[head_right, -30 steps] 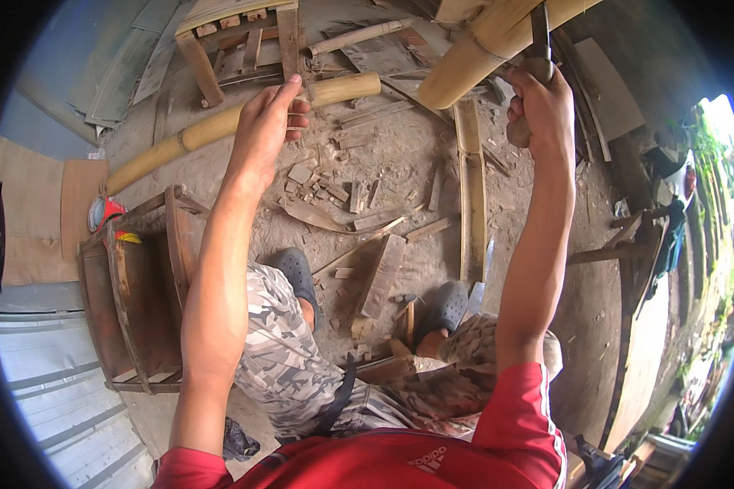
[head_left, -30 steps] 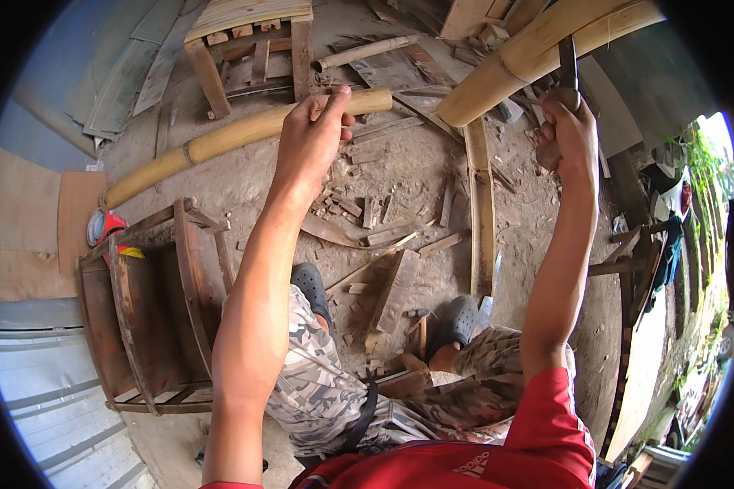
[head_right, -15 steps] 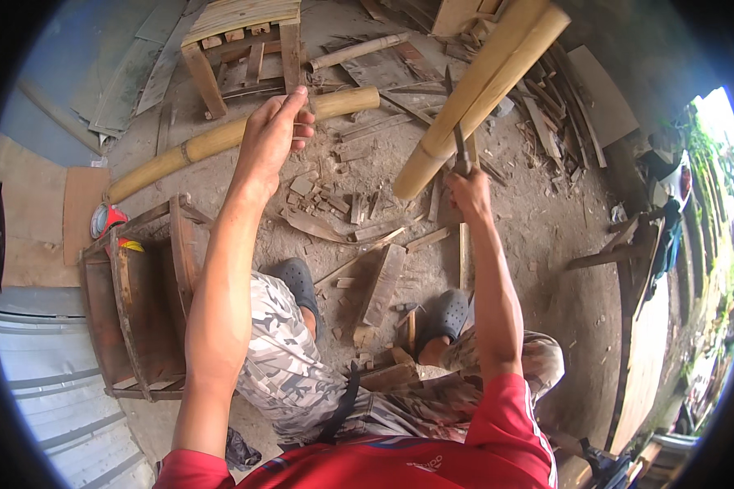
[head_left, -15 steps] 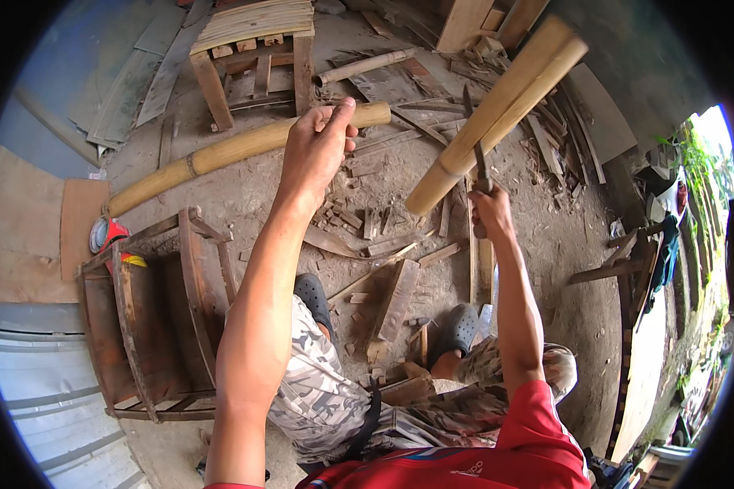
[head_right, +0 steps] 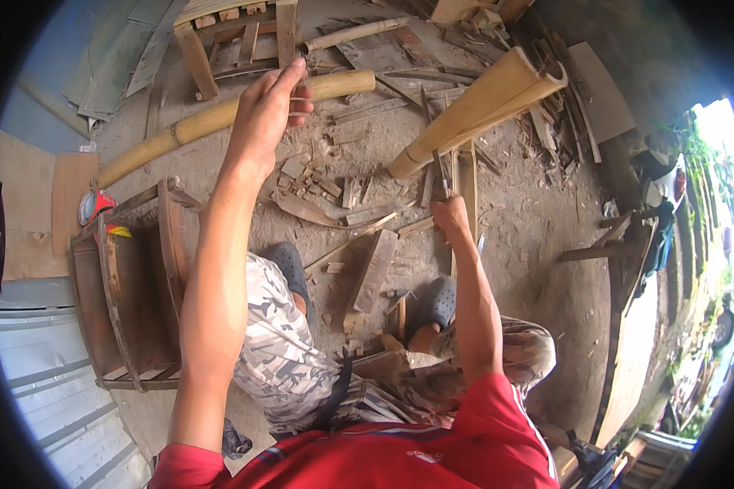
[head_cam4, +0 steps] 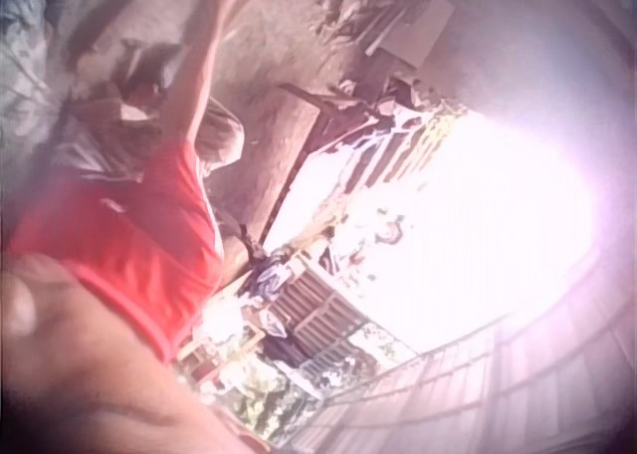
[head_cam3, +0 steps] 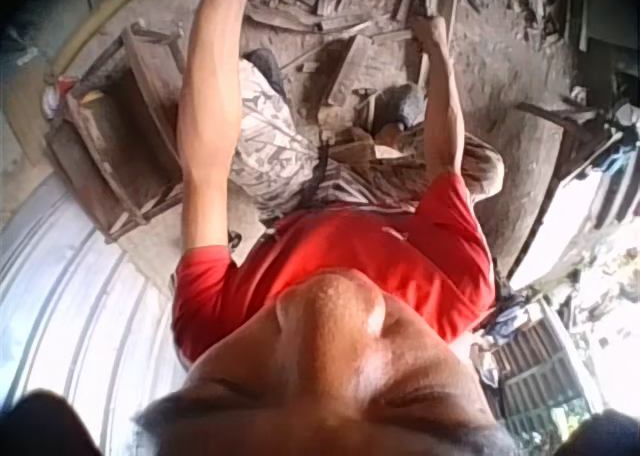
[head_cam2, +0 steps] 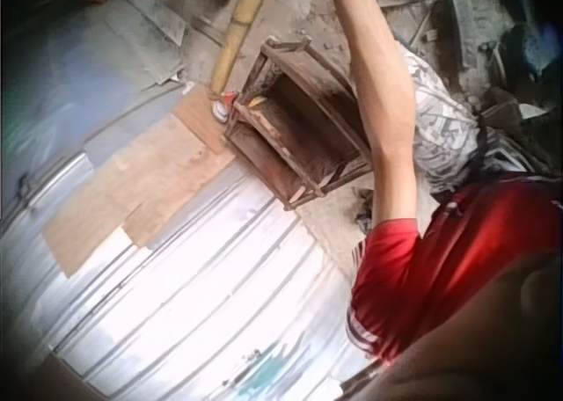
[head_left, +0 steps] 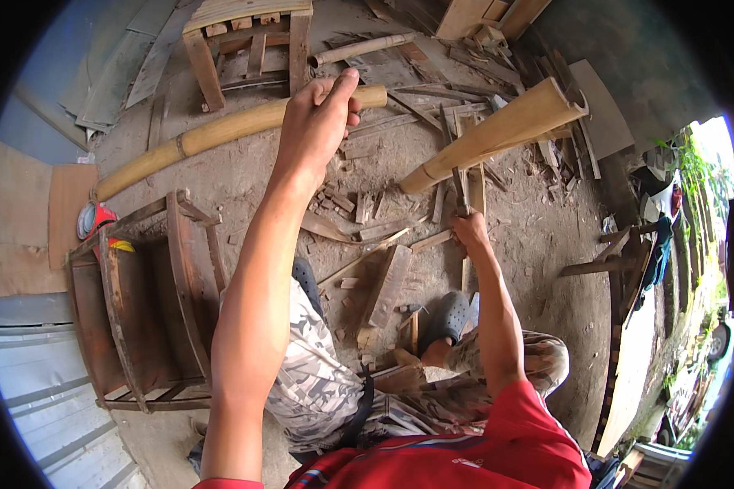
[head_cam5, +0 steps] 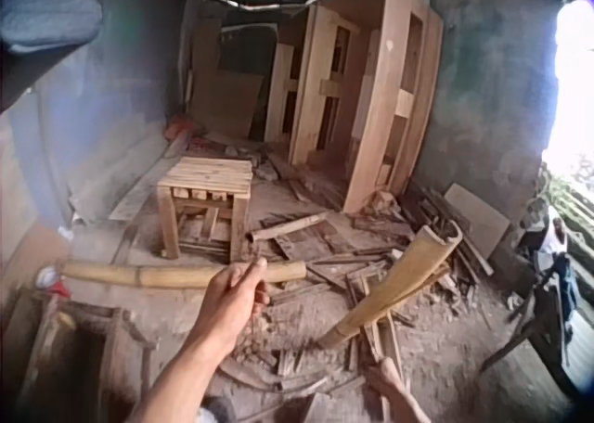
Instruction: The person splits a bamboo pole into flat strips using a machete and a wooden mallet. They repeatedly strike the machete to drive it through the bamboo, then separate the resulting strips and set them aside.
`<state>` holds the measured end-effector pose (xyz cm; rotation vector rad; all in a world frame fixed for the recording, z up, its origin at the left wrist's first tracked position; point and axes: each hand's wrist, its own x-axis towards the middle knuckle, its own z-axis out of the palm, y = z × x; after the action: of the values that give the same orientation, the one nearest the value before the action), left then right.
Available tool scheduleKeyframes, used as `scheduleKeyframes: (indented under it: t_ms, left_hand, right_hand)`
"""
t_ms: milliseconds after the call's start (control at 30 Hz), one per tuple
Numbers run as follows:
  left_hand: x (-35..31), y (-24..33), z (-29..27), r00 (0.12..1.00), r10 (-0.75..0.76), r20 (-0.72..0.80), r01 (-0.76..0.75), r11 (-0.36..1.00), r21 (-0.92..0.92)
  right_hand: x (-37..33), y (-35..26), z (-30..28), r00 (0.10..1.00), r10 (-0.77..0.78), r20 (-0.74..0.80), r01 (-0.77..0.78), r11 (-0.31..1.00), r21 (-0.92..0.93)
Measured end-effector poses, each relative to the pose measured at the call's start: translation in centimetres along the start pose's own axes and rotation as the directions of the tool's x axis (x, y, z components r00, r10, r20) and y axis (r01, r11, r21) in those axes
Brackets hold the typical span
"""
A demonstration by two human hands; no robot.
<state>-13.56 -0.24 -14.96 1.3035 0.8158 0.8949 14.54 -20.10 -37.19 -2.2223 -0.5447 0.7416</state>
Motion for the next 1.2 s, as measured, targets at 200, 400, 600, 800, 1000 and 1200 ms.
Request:
scheduleKeyframes:
  t_ms: [200,400,600,800,1000,1200]
  left_hand:
    - [0.4,-0.4,-1.4,1.000,0.003,-0.025,-0.001,0.998,0.066]
    - [0.4,-0.1,-1.8,0.999,0.022,-0.033,-0.023,1.000,-0.021]
    - [0.5,-0.1,-1.8,0.998,0.013,-0.063,-0.016,0.999,-0.039]
    - [0.1,0.1,-1.7,0.998,0.051,-0.041,-0.051,0.999,-0.015]
    - [-0.2,0.0,-0.7,1.000,0.017,0.003,-0.017,1.000,0.011]
    - [0.3,-0.5,-1.7,0.999,0.014,-0.038,-0.011,0.997,0.080]
  right_hand:
    - [-0.1,-6.1,1.2,0.992,-0.102,0.068,0.096,0.992,0.086]
    - [-7.8,-17.2,-8.4,0.987,-0.150,0.062,0.150,0.989,0.013]
    - [-15.2,-26.8,-16.9,0.952,-0.304,0.041,0.303,0.953,0.022]
    - [-10.7,-22.7,-15.1,0.962,-0.234,0.143,0.253,0.959,-0.129]
    - [1.1,-4.1,4.3,0.985,-0.170,-0.002,0.169,0.980,0.105]
    - [4.4,-5.7,5.3,0.979,-0.206,0.006,0.205,0.978,0.030]
